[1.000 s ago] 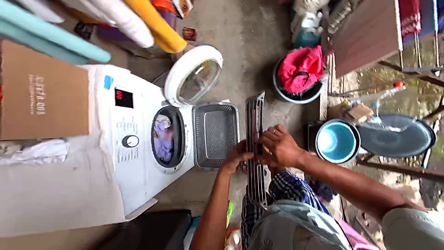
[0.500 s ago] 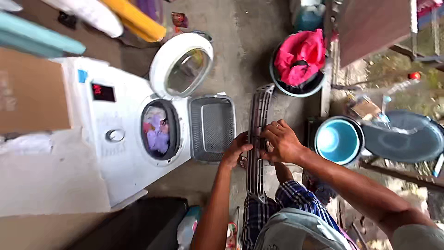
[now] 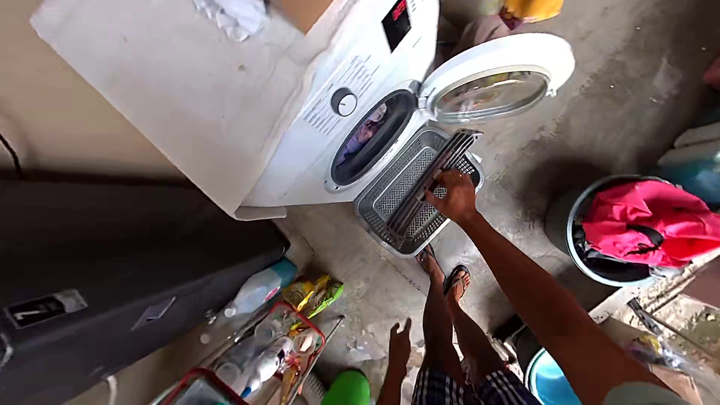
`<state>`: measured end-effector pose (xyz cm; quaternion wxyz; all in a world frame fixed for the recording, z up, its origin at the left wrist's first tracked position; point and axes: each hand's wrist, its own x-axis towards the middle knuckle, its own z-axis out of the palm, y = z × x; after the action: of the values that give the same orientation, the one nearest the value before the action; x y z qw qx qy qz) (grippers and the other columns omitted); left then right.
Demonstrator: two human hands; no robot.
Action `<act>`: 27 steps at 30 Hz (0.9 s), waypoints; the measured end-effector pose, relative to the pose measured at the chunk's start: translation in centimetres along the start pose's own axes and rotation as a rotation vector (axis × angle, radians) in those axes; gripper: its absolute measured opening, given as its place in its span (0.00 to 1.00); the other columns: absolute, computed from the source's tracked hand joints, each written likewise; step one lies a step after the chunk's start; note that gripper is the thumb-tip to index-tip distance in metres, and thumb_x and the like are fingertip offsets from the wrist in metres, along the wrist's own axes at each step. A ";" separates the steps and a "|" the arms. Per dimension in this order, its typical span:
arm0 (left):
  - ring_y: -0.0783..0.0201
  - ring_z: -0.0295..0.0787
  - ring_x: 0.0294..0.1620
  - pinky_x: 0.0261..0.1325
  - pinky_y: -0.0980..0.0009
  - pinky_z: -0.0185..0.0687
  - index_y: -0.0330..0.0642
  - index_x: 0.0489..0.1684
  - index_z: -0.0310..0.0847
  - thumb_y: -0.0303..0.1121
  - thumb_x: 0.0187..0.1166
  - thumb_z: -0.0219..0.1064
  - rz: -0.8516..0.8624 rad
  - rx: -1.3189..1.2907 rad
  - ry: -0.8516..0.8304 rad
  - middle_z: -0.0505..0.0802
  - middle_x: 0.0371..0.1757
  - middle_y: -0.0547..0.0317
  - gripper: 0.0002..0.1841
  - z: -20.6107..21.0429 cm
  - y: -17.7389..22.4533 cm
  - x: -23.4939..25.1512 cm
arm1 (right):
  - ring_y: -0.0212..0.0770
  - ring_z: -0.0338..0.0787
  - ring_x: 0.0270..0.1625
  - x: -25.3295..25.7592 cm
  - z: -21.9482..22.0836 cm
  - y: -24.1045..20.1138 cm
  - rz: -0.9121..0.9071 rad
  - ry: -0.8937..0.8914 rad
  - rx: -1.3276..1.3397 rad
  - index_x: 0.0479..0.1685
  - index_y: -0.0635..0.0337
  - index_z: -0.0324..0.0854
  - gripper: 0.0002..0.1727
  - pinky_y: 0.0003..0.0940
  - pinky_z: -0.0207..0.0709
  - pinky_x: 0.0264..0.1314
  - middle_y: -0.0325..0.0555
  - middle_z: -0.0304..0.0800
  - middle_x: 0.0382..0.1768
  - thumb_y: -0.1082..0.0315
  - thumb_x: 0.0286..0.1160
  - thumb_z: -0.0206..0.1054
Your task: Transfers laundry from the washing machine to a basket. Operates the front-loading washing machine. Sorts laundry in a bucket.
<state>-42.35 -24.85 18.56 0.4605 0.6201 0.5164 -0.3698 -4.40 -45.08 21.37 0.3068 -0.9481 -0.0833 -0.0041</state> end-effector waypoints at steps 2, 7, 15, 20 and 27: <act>0.33 0.80 0.74 0.75 0.39 0.76 0.32 0.91 0.52 0.55 0.80 0.70 -0.033 0.099 -0.049 0.81 0.74 0.24 0.47 2.0 -2.5 0.3 | 0.58 0.91 0.60 4.1 4.0 -0.5 0.034 -0.073 -0.007 0.54 0.65 0.88 0.31 0.59 0.77 0.69 0.57 0.94 0.53 0.44 0.68 0.75; 0.41 0.71 0.84 0.79 0.38 0.72 0.37 0.95 0.45 0.66 0.59 0.79 0.045 0.312 -0.125 0.68 0.88 0.35 0.65 6.8 -3.2 0.9 | 0.54 0.91 0.60 12.8 13.4 -0.9 0.074 -0.098 -0.047 0.59 0.62 0.88 0.30 0.59 0.76 0.70 0.53 0.94 0.55 0.44 0.69 0.72; 0.44 0.61 0.91 0.83 0.35 0.63 0.42 0.96 0.47 0.82 0.51 0.69 0.057 0.462 -0.081 0.63 0.92 0.41 0.71 8.9 -0.4 1.6 | 0.52 0.89 0.62 20.4 21.9 -0.8 0.094 -0.134 -0.145 0.56 0.58 0.89 0.30 0.58 0.74 0.70 0.51 0.93 0.56 0.42 0.68 0.71; 0.44 0.59 0.92 0.85 0.37 0.61 0.42 0.96 0.48 0.84 0.50 0.66 0.029 0.434 -0.045 0.64 0.92 0.42 0.72 11.2 0.6 1.4 | 0.49 0.88 0.65 22.7 24.1 -0.7 0.146 -0.232 -0.215 0.57 0.58 0.88 0.32 0.56 0.71 0.73 0.48 0.92 0.59 0.39 0.66 0.70; 0.41 0.57 0.92 0.85 0.36 0.58 0.43 0.96 0.50 0.91 0.46 0.59 -0.007 0.438 0.036 0.64 0.92 0.43 0.74 15.7 1.7 0.7 | 0.48 0.86 0.69 24.8 28.0 -0.3 0.206 -0.351 -0.279 0.59 0.56 0.85 0.35 0.57 0.66 0.79 0.48 0.92 0.61 0.36 0.62 0.71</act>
<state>-40.30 -39.63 13.46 0.3043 0.7102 0.4340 -0.4634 18.79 -24.68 0.25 0.1523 -0.9711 -0.0368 0.1803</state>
